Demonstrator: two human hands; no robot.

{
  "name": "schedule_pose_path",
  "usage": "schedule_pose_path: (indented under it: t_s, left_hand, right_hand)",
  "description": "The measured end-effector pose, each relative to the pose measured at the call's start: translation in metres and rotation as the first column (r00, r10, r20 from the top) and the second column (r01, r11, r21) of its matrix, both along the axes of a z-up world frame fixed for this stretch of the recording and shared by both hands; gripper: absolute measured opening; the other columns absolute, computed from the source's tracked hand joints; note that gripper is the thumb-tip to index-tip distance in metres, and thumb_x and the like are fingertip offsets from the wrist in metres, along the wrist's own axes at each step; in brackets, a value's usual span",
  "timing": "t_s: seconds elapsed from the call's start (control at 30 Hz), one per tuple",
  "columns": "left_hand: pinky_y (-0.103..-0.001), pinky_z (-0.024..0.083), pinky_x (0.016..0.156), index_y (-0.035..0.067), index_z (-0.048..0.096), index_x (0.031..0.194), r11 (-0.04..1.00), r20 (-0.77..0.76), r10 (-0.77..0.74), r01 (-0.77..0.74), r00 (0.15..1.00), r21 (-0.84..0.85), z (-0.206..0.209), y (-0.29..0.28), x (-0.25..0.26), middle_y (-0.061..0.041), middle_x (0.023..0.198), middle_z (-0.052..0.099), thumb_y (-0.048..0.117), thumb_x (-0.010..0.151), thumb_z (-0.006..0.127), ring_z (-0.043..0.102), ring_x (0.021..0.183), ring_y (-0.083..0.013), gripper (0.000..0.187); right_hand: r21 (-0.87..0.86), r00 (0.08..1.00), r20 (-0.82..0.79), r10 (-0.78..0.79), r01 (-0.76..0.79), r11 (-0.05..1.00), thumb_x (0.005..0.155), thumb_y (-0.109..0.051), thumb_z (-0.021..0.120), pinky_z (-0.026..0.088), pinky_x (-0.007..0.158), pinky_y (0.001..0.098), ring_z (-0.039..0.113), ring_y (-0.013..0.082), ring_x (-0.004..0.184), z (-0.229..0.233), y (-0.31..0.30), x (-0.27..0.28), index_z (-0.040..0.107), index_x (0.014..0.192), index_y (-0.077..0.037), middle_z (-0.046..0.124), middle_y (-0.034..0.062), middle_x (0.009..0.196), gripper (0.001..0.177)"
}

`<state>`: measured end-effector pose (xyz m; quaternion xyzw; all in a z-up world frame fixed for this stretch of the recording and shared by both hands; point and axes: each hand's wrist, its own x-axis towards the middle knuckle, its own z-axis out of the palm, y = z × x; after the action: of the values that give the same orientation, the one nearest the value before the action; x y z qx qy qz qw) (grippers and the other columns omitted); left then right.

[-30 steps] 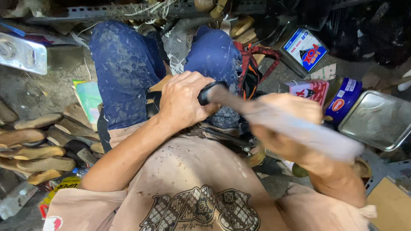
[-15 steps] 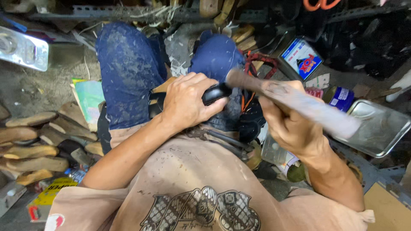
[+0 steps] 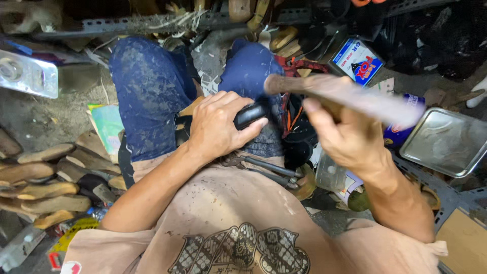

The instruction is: The person sits cross-legged on the floor and uses a hammer and a curved metal tool to repeatedly strike and shape the sole of a black shoe held on their lap. They rotate the shoe to work on different areas of the sole and heel.

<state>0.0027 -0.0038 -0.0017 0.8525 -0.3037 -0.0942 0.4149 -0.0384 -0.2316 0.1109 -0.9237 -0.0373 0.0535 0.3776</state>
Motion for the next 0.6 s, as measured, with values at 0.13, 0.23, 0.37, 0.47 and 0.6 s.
schedule_pose_path:
  t_s: [0.13,0.23,0.37,0.47,0.6]
  left_hand:
    - [-0.042,0.050,0.070,0.015,0.075,0.099,0.999,-0.008,-0.030,0.030,1.000,0.026,0.000,0.002,0.001,-0.003,0.086,0.069,0.046,0.087,0.077,0.066,0.081,-0.0271,0.034]
    - [-0.041,0.051,0.072,0.013,0.076,0.099,1.000,-0.027,-0.011,0.011,1.000,-0.010,-0.003,0.000,0.002,-0.005,0.086,0.070,0.044,0.087,0.078,0.066,0.079,-0.0277,0.033]
    - [-0.037,0.052,0.071,0.013,0.075,0.097,0.996,-0.071,-0.016,0.010,0.997,-0.085,-0.009,0.003,0.004,-0.004,0.081,0.069,0.044,0.084,0.078,0.068,0.078,-0.0253,0.033]
    - [-0.037,0.052,0.071,0.013,0.075,0.097,0.995,-0.076,-0.028,0.020,0.997,-0.097,-0.009,0.002,0.006,-0.004,0.081,0.069,0.044,0.085,0.078,0.068,0.077,-0.0251,0.034]
    - [-0.037,0.052,0.071,0.013,0.076,0.097,0.997,-0.088,-0.033,0.027,0.996,-0.068,-0.009,0.004,0.004,-0.004,0.081,0.070,0.043,0.084,0.078,0.068,0.077,-0.0254,0.033]
  right_hand:
    - [-0.089,0.987,-0.108,0.117,-0.127,0.988,0.102,-0.014,0.061,0.051,0.099,0.0418,0.069,0.0370,0.110,-0.012,0.002,0.002,0.069,0.120,0.005,0.072,0.0220,0.120,0.028]
    - [-0.072,0.989,0.072,0.126,-0.121,0.990,0.105,-0.004,0.059,0.051,0.105,0.0509,0.066,0.0457,0.114,-0.013,-0.001,0.003,0.061,0.119,0.017,0.068,0.0304,0.119,0.025]
    - [-0.005,0.997,0.017,-0.074,0.074,0.997,0.104,-0.009,0.064,0.049,0.083,0.0421,0.060,0.0337,0.086,-0.019,0.000,-0.007,0.058,0.094,0.002,0.059,0.0178,0.089,0.016]
    - [0.027,0.967,-0.030,-0.253,0.254,0.967,0.103,-0.013,0.068,0.047,0.063,0.0347,0.055,0.0237,0.062,-0.027,-0.005,-0.018,0.055,0.073,-0.010,0.052,0.0073,0.063,0.033]
    - [0.076,0.953,-0.162,-0.257,0.272,0.959,0.101,-0.014,0.071,0.044,0.052,0.0351,0.046,0.0236,0.047,-0.049,-0.009,-0.033,0.051,0.063,-0.004,0.044,0.0156,0.051,0.044]
